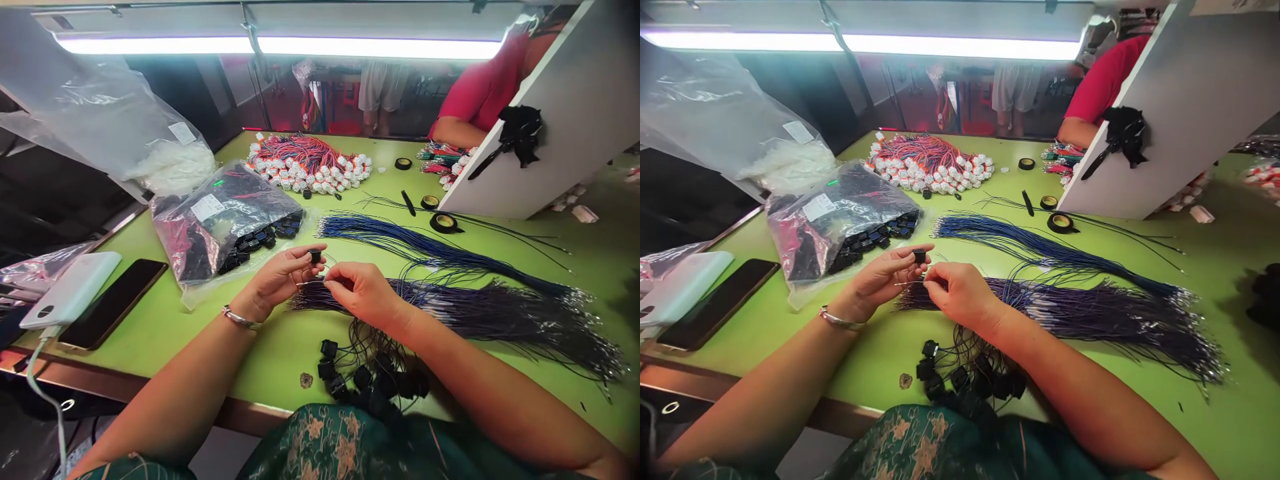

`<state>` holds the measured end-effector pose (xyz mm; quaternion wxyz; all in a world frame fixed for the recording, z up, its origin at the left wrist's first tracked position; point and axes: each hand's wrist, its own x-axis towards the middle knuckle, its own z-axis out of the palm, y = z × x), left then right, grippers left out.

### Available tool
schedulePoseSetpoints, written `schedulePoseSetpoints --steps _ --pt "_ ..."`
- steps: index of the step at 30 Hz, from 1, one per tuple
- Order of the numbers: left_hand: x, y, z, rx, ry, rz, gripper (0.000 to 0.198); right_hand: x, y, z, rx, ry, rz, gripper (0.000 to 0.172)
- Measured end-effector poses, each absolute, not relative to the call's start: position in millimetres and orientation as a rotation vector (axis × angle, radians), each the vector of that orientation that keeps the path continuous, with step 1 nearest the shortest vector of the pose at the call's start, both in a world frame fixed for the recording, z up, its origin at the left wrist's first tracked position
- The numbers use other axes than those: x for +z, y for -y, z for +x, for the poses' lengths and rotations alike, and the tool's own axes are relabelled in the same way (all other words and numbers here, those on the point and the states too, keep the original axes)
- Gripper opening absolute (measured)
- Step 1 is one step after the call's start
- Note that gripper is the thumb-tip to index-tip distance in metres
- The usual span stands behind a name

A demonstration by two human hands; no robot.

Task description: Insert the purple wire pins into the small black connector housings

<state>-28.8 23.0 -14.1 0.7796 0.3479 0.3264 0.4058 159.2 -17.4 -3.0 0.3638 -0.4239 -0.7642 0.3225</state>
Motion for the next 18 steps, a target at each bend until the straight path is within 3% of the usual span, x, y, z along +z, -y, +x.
schedulePoseSetpoints --steps 4,12,18 --pt "-14.5 -24.2 -26.6 0.877 -0.691 0.63 0.033 -5.3 8.5 166.2 0.775 1.866 -1.228 0.015" --pt "-14.9 -18.3 -17.2 0.885 -0.793 0.513 0.017 -11.9 -5.8 174.6 1.04 1.695 -1.349 0.024" --pt "-17.3 -18.3 -14.9 0.873 -0.85 0.528 0.022 -12.5 -5.6 172.4 1.138 1.586 -1.347 0.025"
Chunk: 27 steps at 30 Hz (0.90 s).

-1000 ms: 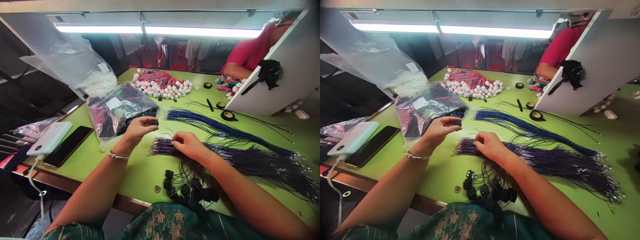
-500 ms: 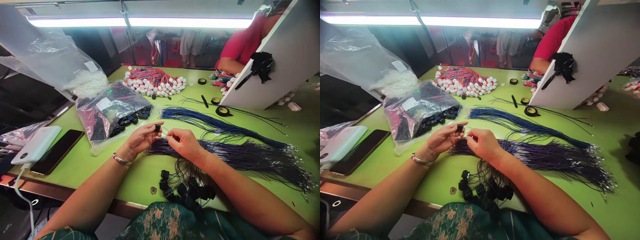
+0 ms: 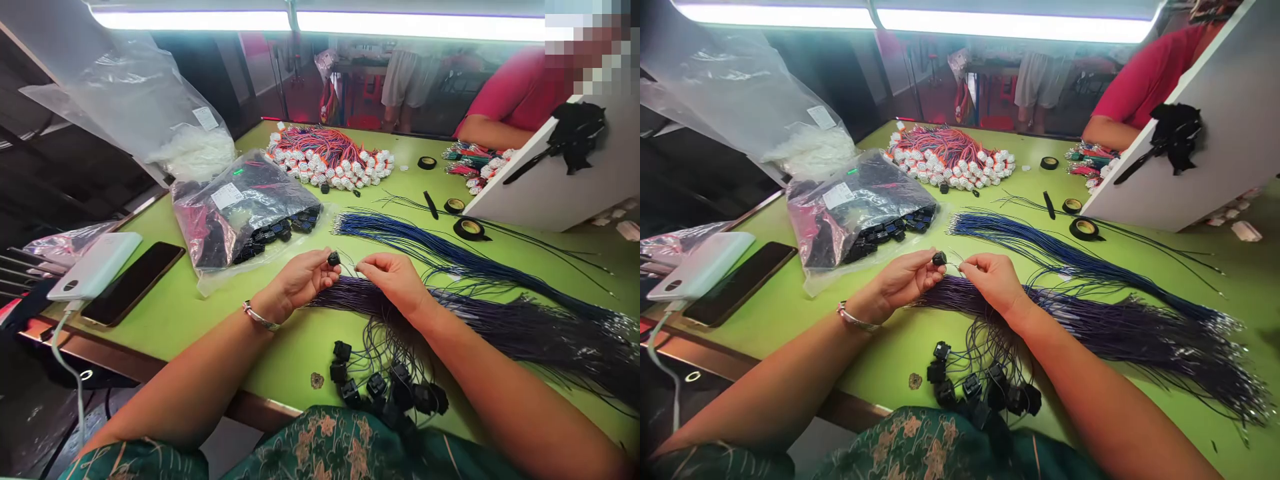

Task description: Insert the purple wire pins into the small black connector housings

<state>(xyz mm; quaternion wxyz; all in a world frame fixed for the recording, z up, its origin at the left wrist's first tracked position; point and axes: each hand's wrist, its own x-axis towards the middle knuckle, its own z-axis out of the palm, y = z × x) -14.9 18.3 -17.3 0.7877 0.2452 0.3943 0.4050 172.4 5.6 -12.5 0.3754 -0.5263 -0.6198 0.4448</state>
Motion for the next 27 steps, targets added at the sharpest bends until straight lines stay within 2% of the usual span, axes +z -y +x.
schedulePoseSetpoints --steps 9,14,19,27 --pt "-21.3 -16.9 -12.7 0.834 -0.841 0.586 0.021 -17.9 -7.7 170.7 1.124 1.552 -1.333 0.022" --pt "-20.4 -15.9 -13.0 0.837 -0.824 0.573 0.005 -17.8 -8.5 171.7 1.097 1.568 -1.348 0.022" --pt "-16.1 -13.7 -11.6 0.867 -0.85 0.598 0.03 -16.4 -8.6 171.3 1.116 1.543 -1.347 0.022" --pt "-20.5 -13.0 -9.3 0.877 -0.841 0.65 0.031 -15.3 -7.8 171.0 1.171 1.504 -1.323 0.02"
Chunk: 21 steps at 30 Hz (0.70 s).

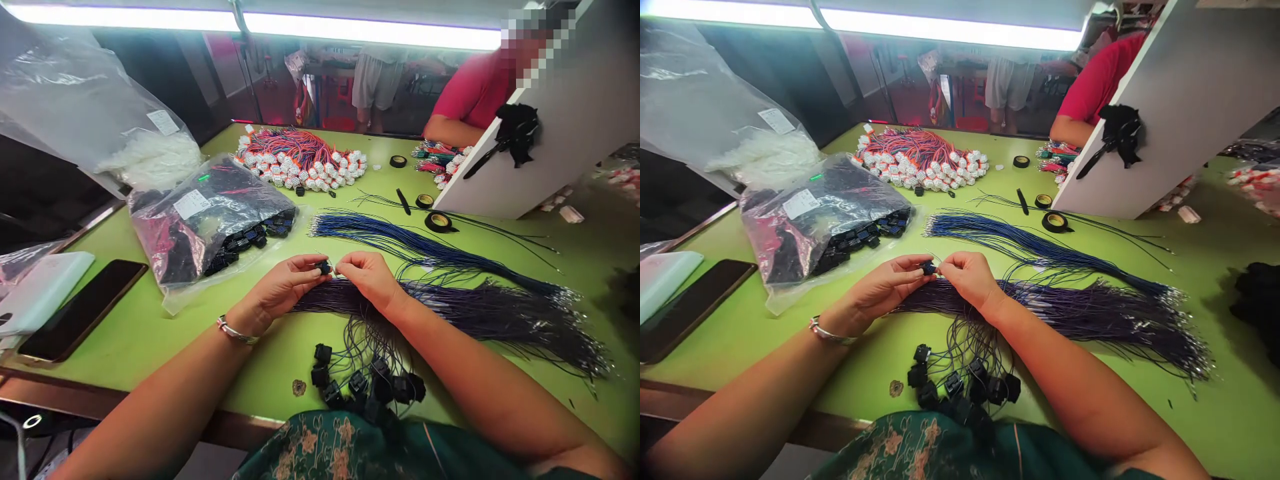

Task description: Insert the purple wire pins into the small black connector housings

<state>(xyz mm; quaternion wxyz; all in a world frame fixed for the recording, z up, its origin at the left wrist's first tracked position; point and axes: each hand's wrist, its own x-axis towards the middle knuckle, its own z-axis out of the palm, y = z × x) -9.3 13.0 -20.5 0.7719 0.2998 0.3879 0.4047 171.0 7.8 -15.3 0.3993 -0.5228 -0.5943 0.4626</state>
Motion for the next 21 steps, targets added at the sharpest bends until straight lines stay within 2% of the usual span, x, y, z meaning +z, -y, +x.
schedulePoseSetpoints --steps 6,21 --pt "-20.2 -12.7 -8.3 0.908 -0.868 0.618 0.019 -14.4 -7.5 169.7 1.271 1.49 -1.262 0.019" --pt "-21.5 -12.8 -8.3 0.945 -0.906 0.638 0.017 -17.0 -7.9 169.4 1.512 1.253 -1.401 0.017"
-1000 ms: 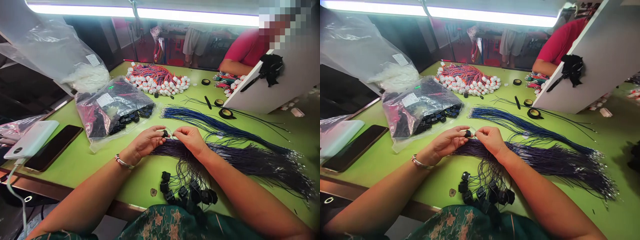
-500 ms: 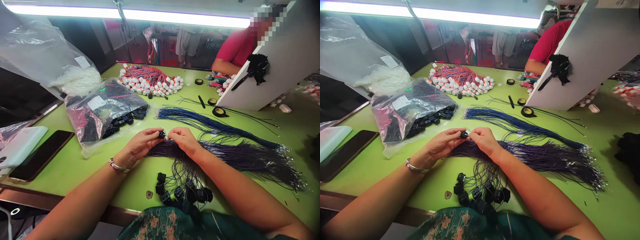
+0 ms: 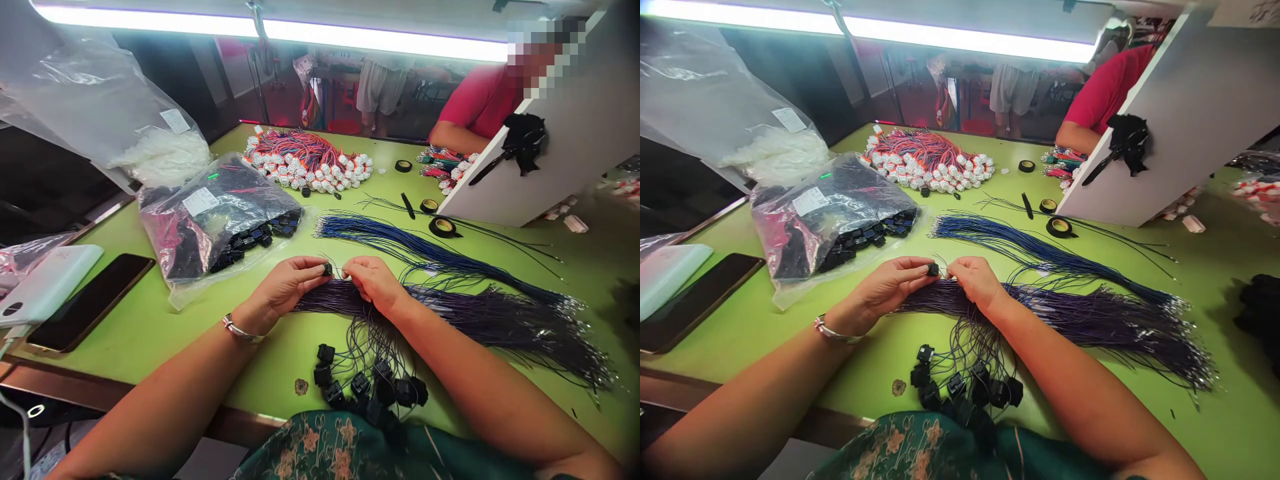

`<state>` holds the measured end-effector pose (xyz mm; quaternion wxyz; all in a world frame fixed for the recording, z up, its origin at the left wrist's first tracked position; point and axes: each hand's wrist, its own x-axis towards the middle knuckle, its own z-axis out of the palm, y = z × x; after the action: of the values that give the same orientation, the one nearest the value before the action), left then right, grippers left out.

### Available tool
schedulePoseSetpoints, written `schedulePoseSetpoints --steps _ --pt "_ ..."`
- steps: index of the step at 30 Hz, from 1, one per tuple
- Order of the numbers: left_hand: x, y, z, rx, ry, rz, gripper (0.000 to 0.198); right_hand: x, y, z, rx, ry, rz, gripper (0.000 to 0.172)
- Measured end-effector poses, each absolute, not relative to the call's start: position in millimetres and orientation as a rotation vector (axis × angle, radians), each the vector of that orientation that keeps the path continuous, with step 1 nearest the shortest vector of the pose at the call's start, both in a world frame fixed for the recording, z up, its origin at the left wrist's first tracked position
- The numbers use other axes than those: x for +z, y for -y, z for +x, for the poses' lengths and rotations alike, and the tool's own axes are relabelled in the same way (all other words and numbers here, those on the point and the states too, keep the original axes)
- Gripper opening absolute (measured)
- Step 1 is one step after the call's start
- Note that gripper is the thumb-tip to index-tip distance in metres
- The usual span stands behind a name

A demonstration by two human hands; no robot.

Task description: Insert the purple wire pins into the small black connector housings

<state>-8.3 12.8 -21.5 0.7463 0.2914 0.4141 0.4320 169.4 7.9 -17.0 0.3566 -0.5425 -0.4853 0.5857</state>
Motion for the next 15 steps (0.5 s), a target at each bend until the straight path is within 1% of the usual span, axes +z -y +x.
schedulePoseSetpoints --steps 10,15 --pt "-22.1 -15.6 -12.6 0.868 -0.849 0.633 0.017 -13.9 -5.6 166.6 1.475 1.326 -1.336 0.016" --pt "-23.6 -16.5 -13.7 0.858 -0.833 0.647 0.02 -13.3 -4.1 165.2 1.471 1.345 -1.337 0.015"
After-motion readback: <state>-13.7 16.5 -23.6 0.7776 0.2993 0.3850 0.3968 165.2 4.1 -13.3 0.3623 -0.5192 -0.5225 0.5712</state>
